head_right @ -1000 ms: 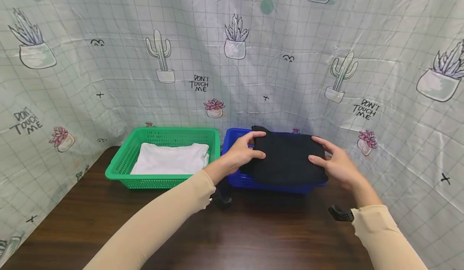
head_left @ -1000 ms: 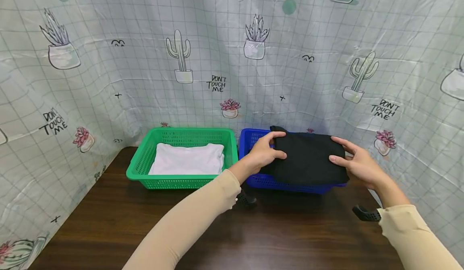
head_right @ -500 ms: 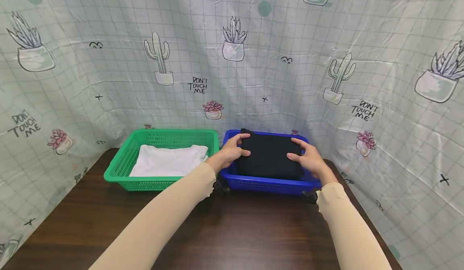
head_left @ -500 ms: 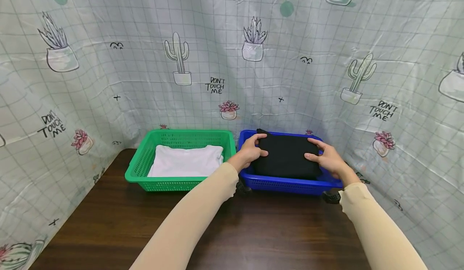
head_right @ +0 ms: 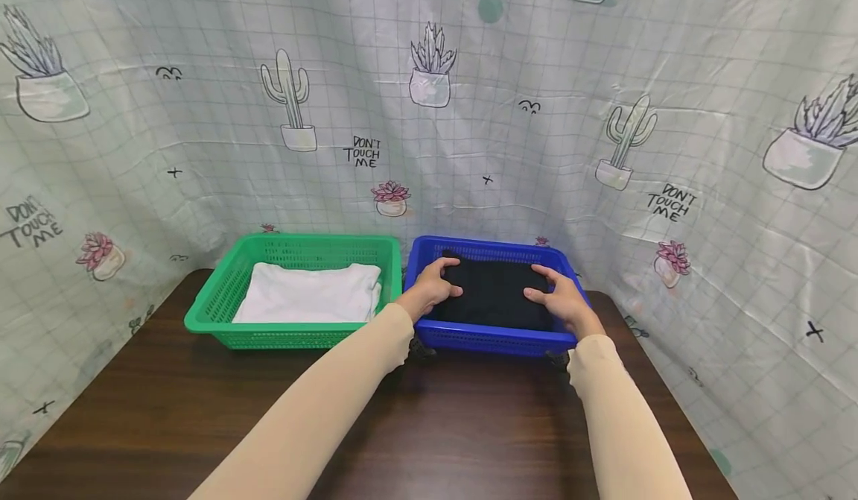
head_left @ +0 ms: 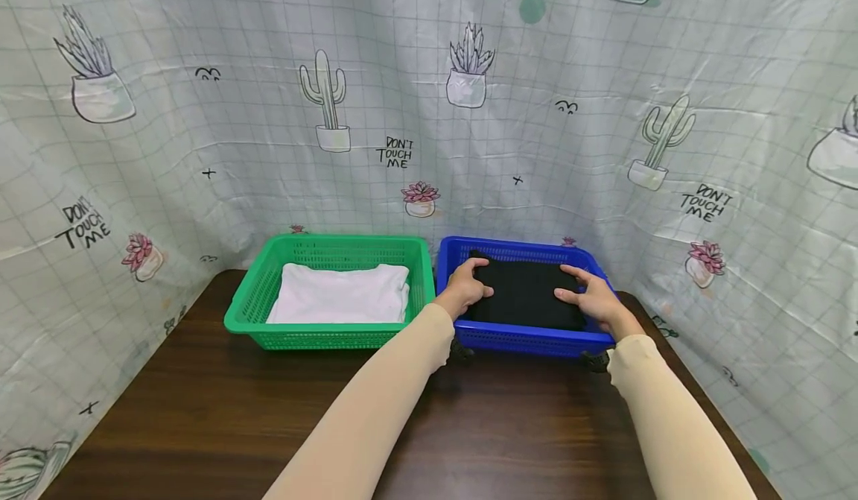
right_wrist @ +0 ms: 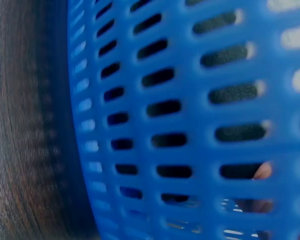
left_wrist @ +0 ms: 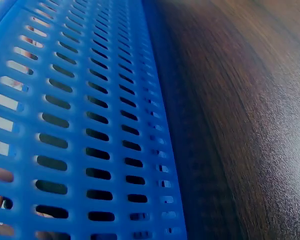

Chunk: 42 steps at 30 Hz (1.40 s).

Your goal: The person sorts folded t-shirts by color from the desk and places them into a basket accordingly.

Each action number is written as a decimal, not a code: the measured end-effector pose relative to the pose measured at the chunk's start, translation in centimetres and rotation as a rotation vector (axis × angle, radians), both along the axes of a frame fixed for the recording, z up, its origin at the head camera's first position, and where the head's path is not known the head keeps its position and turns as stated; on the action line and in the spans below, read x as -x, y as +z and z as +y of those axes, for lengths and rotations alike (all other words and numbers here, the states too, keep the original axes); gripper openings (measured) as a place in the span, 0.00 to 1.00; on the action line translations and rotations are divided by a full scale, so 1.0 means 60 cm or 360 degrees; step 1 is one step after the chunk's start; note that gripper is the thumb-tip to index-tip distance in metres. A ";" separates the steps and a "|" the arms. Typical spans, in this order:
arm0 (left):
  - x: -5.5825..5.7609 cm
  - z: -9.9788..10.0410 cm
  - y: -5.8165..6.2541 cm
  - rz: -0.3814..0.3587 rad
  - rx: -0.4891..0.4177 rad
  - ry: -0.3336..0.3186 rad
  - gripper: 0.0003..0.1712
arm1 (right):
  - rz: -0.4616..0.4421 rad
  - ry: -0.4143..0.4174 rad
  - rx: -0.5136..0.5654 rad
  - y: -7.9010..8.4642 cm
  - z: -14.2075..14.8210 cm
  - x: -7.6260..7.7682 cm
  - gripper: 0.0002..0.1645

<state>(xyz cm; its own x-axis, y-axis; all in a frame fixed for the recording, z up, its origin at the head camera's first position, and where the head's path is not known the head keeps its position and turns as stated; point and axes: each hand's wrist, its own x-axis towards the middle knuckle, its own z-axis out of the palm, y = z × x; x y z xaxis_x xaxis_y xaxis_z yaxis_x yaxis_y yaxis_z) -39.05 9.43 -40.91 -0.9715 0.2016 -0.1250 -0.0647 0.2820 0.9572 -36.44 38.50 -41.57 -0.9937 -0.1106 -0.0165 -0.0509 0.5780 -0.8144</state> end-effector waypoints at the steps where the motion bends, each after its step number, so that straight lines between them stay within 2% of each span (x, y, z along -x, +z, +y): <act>1: 0.002 0.002 -0.003 -0.0022 0.0013 0.0031 0.41 | -0.0007 0.0001 0.0009 -0.001 0.000 -0.001 0.46; 4: 0.009 0.008 -0.010 -0.0049 0.0071 0.0073 0.40 | -0.0020 0.0011 -0.0010 -0.003 -0.001 -0.002 0.46; 9: 0.019 0.008 -0.019 -0.0081 0.0155 0.0077 0.40 | -0.0013 0.0033 -0.0107 -0.006 -0.007 0.001 0.45; 15: 0.009 0.003 -0.013 -0.0082 0.0245 0.0061 0.38 | -0.0076 0.0070 -0.0173 -0.005 -0.010 0.004 0.45; 23: 0.003 0.006 -0.016 -0.0096 0.0416 0.0012 0.36 | -0.0154 0.0149 -0.0280 -0.008 -0.009 0.000 0.47; 32: -0.017 0.006 -0.001 0.0003 0.0577 -0.0024 0.34 | -0.0215 0.0186 -0.0490 -0.004 -0.005 0.006 0.50; 38: -0.017 0.006 -0.001 -0.0002 0.0741 -0.0068 0.35 | -0.0295 0.0210 -0.0513 -0.003 -0.010 0.004 0.51; 42: -0.012 0.006 -0.001 0.0015 0.0704 -0.0097 0.36 | -0.0297 0.0197 -0.0511 0.001 -0.013 0.004 0.51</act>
